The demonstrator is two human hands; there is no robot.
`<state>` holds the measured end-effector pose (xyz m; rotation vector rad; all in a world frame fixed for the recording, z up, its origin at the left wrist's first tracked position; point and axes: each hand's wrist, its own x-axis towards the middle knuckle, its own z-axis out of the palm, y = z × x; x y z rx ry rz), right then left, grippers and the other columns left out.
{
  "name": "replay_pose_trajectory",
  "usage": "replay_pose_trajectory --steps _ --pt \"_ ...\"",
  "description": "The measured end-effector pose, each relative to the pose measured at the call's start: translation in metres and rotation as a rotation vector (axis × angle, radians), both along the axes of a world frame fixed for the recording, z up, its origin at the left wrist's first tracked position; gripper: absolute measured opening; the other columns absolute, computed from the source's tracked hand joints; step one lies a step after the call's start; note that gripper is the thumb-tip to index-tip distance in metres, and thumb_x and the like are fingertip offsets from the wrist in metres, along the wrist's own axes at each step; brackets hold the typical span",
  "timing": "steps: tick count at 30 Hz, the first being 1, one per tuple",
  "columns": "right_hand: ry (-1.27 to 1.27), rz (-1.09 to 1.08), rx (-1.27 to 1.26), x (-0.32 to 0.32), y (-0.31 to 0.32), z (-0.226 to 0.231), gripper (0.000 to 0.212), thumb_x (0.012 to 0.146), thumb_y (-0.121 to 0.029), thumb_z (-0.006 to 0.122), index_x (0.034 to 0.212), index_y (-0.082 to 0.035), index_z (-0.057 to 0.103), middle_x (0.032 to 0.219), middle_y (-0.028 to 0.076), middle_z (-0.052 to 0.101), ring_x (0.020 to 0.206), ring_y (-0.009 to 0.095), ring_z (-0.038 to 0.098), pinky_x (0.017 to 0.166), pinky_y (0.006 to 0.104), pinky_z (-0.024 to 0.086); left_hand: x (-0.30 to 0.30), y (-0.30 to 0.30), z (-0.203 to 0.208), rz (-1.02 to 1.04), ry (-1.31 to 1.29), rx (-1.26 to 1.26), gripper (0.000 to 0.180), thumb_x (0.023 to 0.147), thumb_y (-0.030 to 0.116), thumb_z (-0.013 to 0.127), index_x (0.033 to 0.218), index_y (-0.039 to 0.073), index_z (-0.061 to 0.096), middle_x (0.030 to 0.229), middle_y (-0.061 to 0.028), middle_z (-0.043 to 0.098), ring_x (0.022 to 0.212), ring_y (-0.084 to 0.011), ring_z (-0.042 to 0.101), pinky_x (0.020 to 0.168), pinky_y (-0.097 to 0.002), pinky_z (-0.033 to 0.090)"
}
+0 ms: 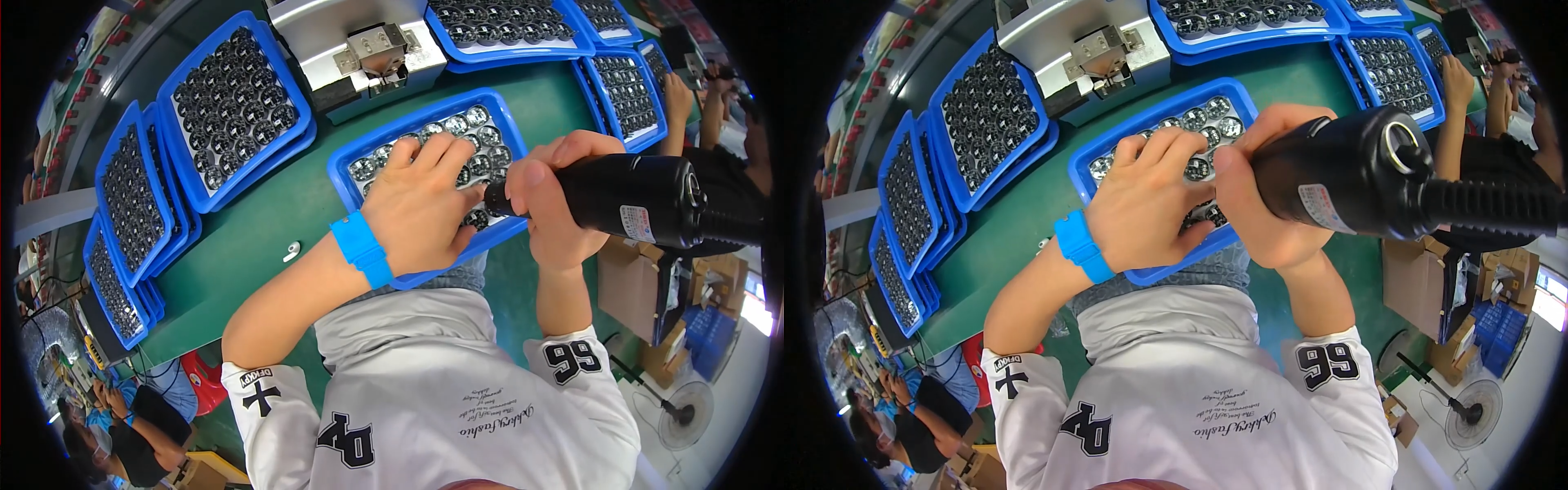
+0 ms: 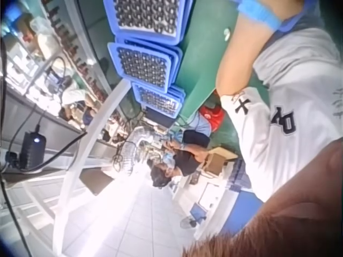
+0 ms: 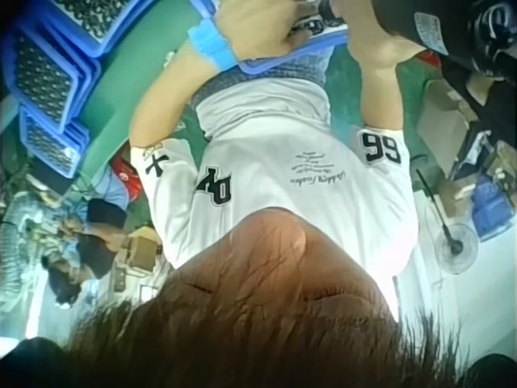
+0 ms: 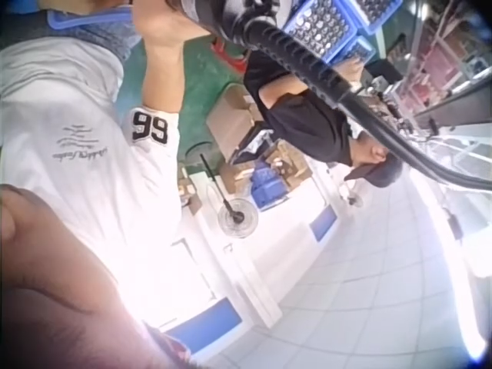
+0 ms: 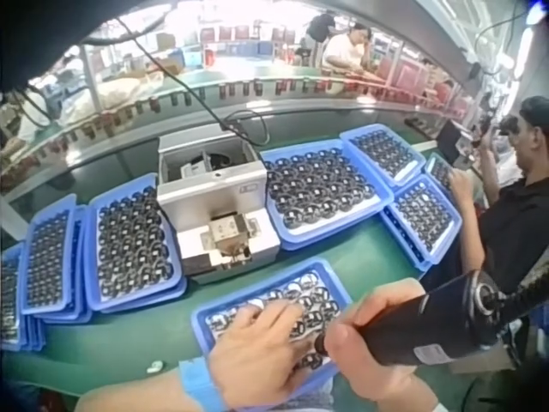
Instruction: The person fastens small electronic components into trays using an electric screwdriver to drive screws.
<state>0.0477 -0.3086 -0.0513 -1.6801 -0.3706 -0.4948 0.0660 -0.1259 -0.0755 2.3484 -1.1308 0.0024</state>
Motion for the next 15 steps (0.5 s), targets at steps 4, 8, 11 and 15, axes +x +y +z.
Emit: replay_pose_trajectory --steps 4,8,11,15 --pt "-0.019 -0.011 -0.001 0.001 0.003 -0.001 0.027 0.089 0.013 0.059 0.108 -0.003 0.047 0.080 0.009 0.053 0.054 0.014 0.050 0.052 0.0310 0.047 0.001 0.000 0.000 0.002 0.011 0.007 0.039 0.075 0.031 0.079 0.110 0.013 0.080 0.125 -0.0122 0.056 0.125 -0.0288 0.049 0.098 -0.0427 0.039" --pt "-0.037 -0.018 -0.024 0.000 0.004 0.001 0.029 0.088 0.015 0.060 0.107 -0.003 0.047 0.079 0.009 0.054 0.056 0.014 0.052 0.053 0.0300 0.048 0.000 0.000 0.000 0.002 -0.017 -0.010 0.039 0.077 0.032 0.077 0.109 0.011 0.080 0.120 -0.0109 0.057 0.122 -0.0266 0.049 0.094 -0.0401 0.039" --pt "0.017 0.024 -0.025 0.004 0.005 0.001 0.029 0.085 0.016 0.060 0.105 -0.001 0.050 0.078 0.010 0.057 0.056 0.015 0.054 0.054 0.0285 0.048 -0.004 0.003 -0.005 0.021 -0.004 -0.008 0.038 0.078 0.034 0.077 0.108 0.011 0.080 0.120 -0.0103 0.057 0.121 -0.0261 0.048 0.093 -0.0396 0.039" --pt "0.115 0.076 0.135 0.018 0.014 0.053 0.023 0.086 0.002 0.060 0.108 0.003 0.052 0.066 0.007 0.051 0.051 0.017 0.050 0.052 0.0336 0.046 -0.004 -0.001 -0.007 0.022 -0.059 0.017 0.038 0.080 0.038 0.075 0.108 0.012 0.079 0.123 -0.0097 0.057 0.122 -0.0255 0.048 0.094 -0.0392 0.039"
